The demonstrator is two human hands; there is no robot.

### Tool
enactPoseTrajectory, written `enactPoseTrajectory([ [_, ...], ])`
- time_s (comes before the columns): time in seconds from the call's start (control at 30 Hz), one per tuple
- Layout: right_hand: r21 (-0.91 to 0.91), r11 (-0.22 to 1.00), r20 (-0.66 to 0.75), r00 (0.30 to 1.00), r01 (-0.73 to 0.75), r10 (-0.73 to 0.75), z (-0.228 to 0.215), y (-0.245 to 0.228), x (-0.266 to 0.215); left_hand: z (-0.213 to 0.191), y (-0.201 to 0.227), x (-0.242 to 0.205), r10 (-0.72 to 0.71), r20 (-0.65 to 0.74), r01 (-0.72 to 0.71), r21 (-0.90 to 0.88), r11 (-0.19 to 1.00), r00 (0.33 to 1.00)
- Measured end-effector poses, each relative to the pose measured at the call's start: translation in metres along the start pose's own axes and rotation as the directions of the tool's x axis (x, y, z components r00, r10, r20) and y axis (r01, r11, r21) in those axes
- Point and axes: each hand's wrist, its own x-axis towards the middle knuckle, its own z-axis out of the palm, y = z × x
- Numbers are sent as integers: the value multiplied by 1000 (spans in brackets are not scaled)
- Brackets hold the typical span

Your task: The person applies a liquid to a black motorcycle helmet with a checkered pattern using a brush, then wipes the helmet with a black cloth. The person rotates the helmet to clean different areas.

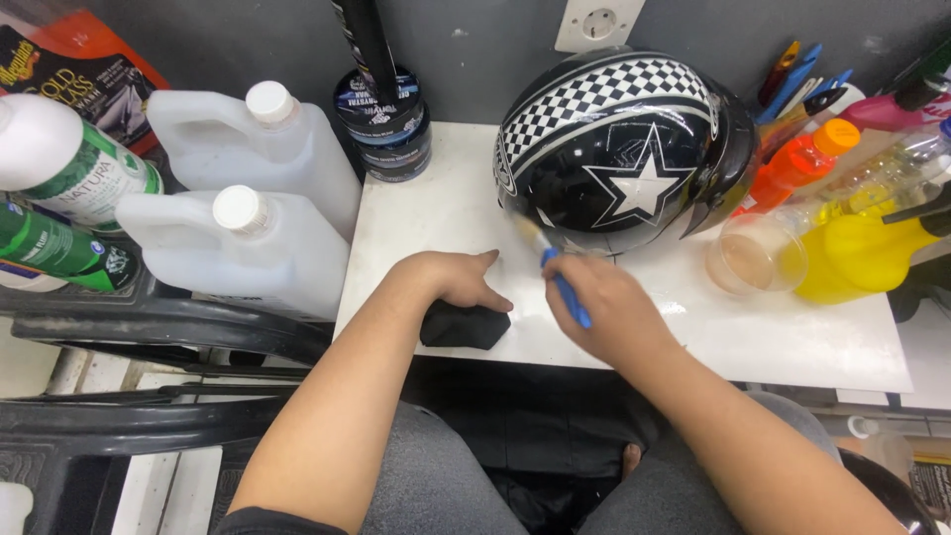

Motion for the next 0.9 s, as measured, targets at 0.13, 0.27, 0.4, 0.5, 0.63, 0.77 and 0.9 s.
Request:
enactPoseTrajectory([
  [0.13, 7, 1000, 22, 1000, -11, 11, -10, -12, 15, 3, -2, 5, -1, -18, 1, 4, 1000, 1000],
  [0.27, 35, 999, -57, 998, 29, -27, -25, -17, 22, 5, -4, 8, -1, -23, 1, 19, 1000, 1000],
  [0.4, -4, 999, -36, 999, 33, -34, -16, -15, 21, 7, -10, 11, 5, -10, -5, 1, 1000, 1000],
  [0.5, 52, 993, -192, 977, 101, -90, -19, -1, 26, 3, -9, 2, -11, -11, 11, 11, 1000, 1000],
  [0.63, 66, 995, -137, 989, 70, -60, -33, -8, 20, 3, -9, 0, -7, -30, 7, -8, 1000, 1000],
  [0.77, -34, 993, -104, 988, 109, -112, -15, -9, 20, 5, -12, 0, 23, -34, -23, -7, 1000, 999],
  [0.9, 40, 997, -202, 978, 64, -55, -36, -11, 31, 3, -11, 0, 31, -45, -31, -6, 999, 998],
])
